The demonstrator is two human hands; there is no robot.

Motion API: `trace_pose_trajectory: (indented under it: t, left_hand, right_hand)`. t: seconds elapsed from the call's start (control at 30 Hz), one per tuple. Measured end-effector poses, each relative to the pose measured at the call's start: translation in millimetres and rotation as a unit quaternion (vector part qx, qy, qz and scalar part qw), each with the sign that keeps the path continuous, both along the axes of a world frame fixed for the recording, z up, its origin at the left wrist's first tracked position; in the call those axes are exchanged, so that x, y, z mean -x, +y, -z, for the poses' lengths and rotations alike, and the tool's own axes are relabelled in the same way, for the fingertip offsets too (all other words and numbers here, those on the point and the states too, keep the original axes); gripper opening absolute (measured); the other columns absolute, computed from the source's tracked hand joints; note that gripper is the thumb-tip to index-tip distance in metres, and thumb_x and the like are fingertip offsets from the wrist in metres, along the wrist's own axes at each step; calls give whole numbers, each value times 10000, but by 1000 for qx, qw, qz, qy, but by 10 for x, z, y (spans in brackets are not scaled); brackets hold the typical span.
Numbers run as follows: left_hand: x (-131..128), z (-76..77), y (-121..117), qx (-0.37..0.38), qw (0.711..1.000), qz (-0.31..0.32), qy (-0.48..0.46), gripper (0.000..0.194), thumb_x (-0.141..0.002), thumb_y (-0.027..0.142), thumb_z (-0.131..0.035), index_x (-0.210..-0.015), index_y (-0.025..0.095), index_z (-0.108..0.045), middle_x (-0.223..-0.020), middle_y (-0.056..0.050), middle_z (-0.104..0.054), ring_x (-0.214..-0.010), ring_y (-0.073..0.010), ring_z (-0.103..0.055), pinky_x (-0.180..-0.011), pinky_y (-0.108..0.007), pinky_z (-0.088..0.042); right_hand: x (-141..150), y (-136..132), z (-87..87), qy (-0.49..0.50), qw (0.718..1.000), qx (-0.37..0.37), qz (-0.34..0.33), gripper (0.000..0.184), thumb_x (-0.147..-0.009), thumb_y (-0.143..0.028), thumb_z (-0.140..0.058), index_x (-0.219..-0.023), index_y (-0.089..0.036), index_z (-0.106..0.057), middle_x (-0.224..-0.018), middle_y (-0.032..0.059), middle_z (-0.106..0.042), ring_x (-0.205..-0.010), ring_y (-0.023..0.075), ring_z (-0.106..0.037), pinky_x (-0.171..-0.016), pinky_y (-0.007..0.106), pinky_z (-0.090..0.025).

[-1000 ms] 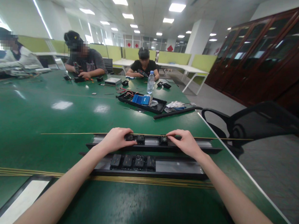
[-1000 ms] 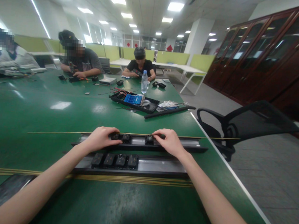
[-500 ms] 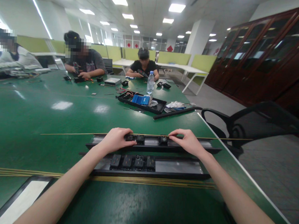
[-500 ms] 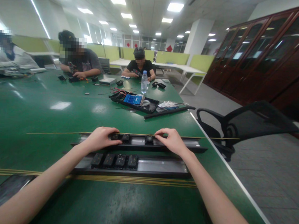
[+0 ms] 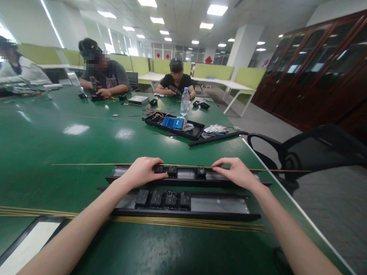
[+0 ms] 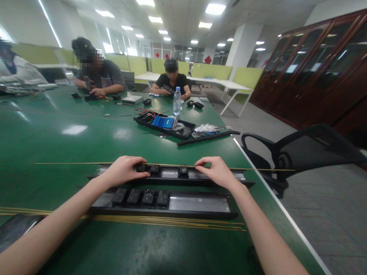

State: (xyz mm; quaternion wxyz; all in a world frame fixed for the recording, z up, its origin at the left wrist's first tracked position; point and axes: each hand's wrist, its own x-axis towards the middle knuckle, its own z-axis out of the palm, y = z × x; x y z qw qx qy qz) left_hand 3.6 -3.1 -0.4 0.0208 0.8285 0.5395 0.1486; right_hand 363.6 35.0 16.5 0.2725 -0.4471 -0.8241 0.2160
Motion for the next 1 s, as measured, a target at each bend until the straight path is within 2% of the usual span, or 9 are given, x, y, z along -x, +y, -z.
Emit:
trace_pose_trajectory:
  t: [0.27, 1.0]
  left_hand:
    - [12, 22, 16, 1, 1000, -2, -1, 510, -803, 668, -559, -1038, 235, -692, -941, -58, -763, -866, -254, -709, -741, -308, -500]
    - [-1, -7, -6, 5, 1000, -4, 1, 519, -813, 667, -552, -1048, 226, -692, -956, -59, -760, -880, -267, -707, -749, -321, -503]
  right_hand:
    - [-132, 45, -20, -7, 1000, 18, -9, 197, -831, -358, -627, -850, -221, -768, -907, 32, -772, -865, 245, -703, -829, 353, -532]
    - [-371, 111, -111, -23, 998, 62, 6, 194, -791, -384, -677, -821, -210, -757, -847, 30, -765, -823, 238, -701, -799, 338, -526]
